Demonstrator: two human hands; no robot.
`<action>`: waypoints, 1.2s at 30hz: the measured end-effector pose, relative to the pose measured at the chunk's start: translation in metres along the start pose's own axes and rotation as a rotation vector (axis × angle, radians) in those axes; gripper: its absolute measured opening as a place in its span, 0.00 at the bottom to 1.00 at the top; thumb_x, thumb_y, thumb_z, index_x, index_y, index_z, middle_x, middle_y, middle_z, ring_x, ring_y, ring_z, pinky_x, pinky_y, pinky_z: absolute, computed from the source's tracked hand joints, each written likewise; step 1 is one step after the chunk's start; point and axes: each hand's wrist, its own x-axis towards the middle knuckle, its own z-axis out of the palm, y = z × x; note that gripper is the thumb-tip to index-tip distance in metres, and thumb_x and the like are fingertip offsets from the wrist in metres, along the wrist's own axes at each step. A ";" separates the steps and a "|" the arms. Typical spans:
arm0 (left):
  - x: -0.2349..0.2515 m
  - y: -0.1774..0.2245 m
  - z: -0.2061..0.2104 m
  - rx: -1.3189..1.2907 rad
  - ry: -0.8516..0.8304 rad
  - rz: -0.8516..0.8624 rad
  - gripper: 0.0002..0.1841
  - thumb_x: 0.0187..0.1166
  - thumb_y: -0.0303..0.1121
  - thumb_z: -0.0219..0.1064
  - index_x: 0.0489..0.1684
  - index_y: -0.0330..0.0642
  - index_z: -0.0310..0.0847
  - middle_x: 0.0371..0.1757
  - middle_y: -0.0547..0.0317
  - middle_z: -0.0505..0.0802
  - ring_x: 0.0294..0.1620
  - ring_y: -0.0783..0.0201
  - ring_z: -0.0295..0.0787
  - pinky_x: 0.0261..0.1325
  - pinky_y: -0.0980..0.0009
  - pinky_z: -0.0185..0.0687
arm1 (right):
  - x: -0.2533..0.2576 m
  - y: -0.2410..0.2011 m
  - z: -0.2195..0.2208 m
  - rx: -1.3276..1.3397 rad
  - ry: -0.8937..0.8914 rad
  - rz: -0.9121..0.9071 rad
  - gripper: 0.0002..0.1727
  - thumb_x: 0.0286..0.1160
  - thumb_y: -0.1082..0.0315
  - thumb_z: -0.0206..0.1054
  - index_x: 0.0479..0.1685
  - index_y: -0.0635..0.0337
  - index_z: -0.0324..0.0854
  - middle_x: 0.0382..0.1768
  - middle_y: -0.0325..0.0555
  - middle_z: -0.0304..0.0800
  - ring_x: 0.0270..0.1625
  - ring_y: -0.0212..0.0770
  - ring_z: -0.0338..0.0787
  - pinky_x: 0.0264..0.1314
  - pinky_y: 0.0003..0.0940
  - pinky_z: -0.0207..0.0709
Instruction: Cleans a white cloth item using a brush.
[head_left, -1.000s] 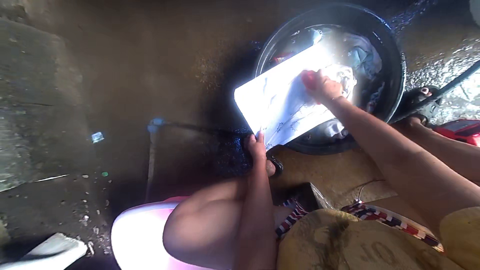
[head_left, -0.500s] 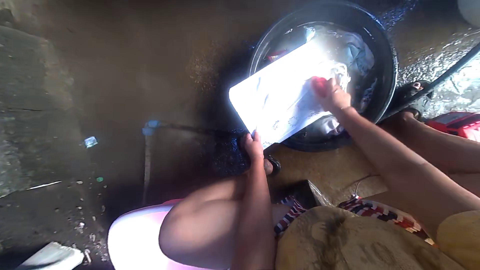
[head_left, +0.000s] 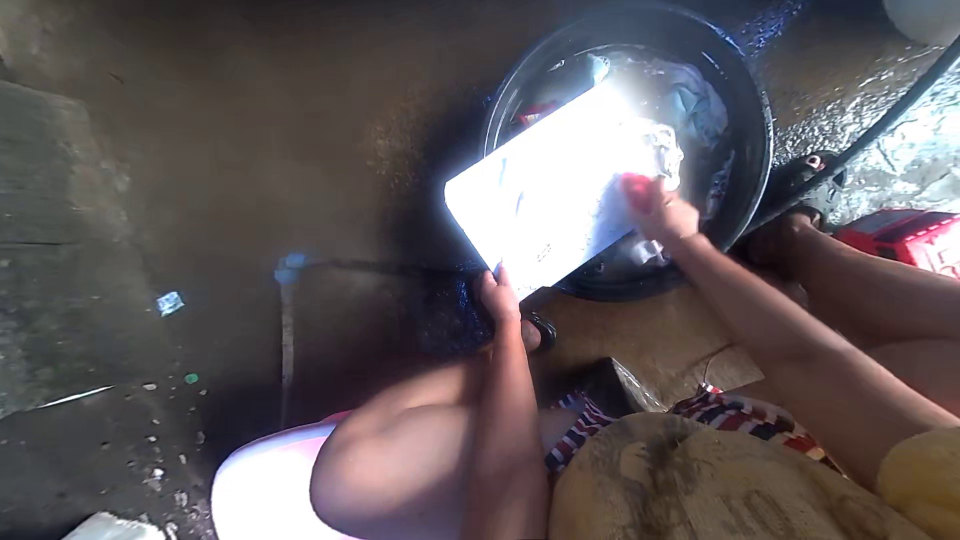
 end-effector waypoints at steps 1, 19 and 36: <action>0.000 0.001 0.000 -0.004 0.003 -0.004 0.22 0.92 0.46 0.57 0.53 0.32 0.84 0.52 0.36 0.89 0.57 0.44 0.86 0.63 0.43 0.78 | 0.010 0.008 -0.015 -0.005 0.027 0.108 0.42 0.77 0.48 0.71 0.85 0.61 0.60 0.62 0.73 0.87 0.61 0.76 0.89 0.58 0.79 0.77; -0.003 0.005 0.000 0.005 0.014 0.004 0.22 0.92 0.46 0.57 0.57 0.32 0.84 0.59 0.34 0.89 0.65 0.43 0.84 0.71 0.44 0.74 | 0.009 -0.014 -0.023 0.072 0.068 0.190 0.44 0.74 0.48 0.74 0.86 0.60 0.61 0.68 0.71 0.84 0.67 0.73 0.86 0.63 0.77 0.75; -0.001 0.000 0.004 -0.020 0.040 0.004 0.22 0.92 0.47 0.58 0.50 0.33 0.84 0.52 0.38 0.89 0.58 0.45 0.85 0.64 0.46 0.77 | -0.034 -0.043 0.011 0.091 0.066 0.060 0.38 0.74 0.51 0.73 0.81 0.61 0.68 0.63 0.68 0.87 0.59 0.72 0.90 0.55 0.76 0.80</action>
